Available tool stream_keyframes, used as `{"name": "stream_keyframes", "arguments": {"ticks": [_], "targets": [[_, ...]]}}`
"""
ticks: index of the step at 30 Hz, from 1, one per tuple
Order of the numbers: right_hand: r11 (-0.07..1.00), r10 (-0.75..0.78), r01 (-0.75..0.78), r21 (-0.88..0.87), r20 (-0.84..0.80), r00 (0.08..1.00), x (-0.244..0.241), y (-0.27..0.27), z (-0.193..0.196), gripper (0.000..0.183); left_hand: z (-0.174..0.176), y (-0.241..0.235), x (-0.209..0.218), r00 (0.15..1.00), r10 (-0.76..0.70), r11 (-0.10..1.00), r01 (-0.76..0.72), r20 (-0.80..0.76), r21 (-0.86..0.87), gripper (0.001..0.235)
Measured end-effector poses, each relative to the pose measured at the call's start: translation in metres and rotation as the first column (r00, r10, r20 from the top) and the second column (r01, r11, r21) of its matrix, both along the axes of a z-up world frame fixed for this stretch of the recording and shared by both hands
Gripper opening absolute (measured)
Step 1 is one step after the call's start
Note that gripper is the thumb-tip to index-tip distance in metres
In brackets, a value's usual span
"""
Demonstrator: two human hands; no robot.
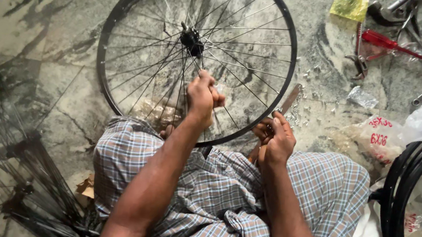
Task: The person sits on the floor and installs a rim tape onto a bicycle wheel rim, then handles a separate rim and a bundle of spokes. The person uses a small tool to press the tape into place and adjusts the rim by hand.
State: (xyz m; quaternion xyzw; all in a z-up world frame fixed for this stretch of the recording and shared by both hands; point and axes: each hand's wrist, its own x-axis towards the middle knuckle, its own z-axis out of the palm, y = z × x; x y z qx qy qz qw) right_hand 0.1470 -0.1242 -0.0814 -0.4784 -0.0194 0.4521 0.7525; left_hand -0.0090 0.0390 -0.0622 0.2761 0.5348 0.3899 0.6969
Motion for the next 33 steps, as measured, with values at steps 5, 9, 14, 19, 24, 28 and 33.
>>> {"name": "stream_keyframes", "arguments": {"ticks": [5,9,14,19,24,28,33], "targets": [[0.997,-0.074,0.076,0.017,-0.099,0.992,0.009,-0.005,0.001,0.022,0.014,-0.01,0.0,0.968,-0.206,0.978,0.198,-0.14,-0.07,0.017],[0.994,-0.105,0.105,0.006,-0.063,0.993,0.007,0.001,0.0,0.012,0.022,-0.008,0.001,0.993,0.067,0.992,-0.055,0.1,-0.117,0.022],[0.993,-0.031,0.028,-0.118,-0.026,0.999,0.0,0.002,0.001,0.014,0.03,-0.01,-0.001,0.986,0.041,0.997,-0.03,0.16,-0.069,0.023],[0.996,-0.006,0.004,-0.094,-0.019,1.0,0.0,-0.002,0.013,0.014,0.049,-0.024,-0.003,0.803,-0.412,0.909,0.393,-0.432,-0.137,0.019],[0.997,0.006,-0.007,-0.082,-0.008,1.0,0.0,0.003,0.018,0.012,0.056,-0.035,-0.018,0.616,-0.607,0.771,0.609,-0.502,-0.186,0.022],[0.994,0.004,-0.007,-0.113,-0.028,1.0,0.001,0.002,0.012,0.01,0.042,-0.049,-0.025,0.636,-0.616,0.737,0.673,-0.464,-0.056,0.02],[0.991,-0.015,0.007,-0.134,-0.056,0.998,0.002,0.005,0.004,0.006,0.034,-0.07,-0.024,0.53,-0.692,0.659,0.741,-0.49,-0.13,0.019]]}}
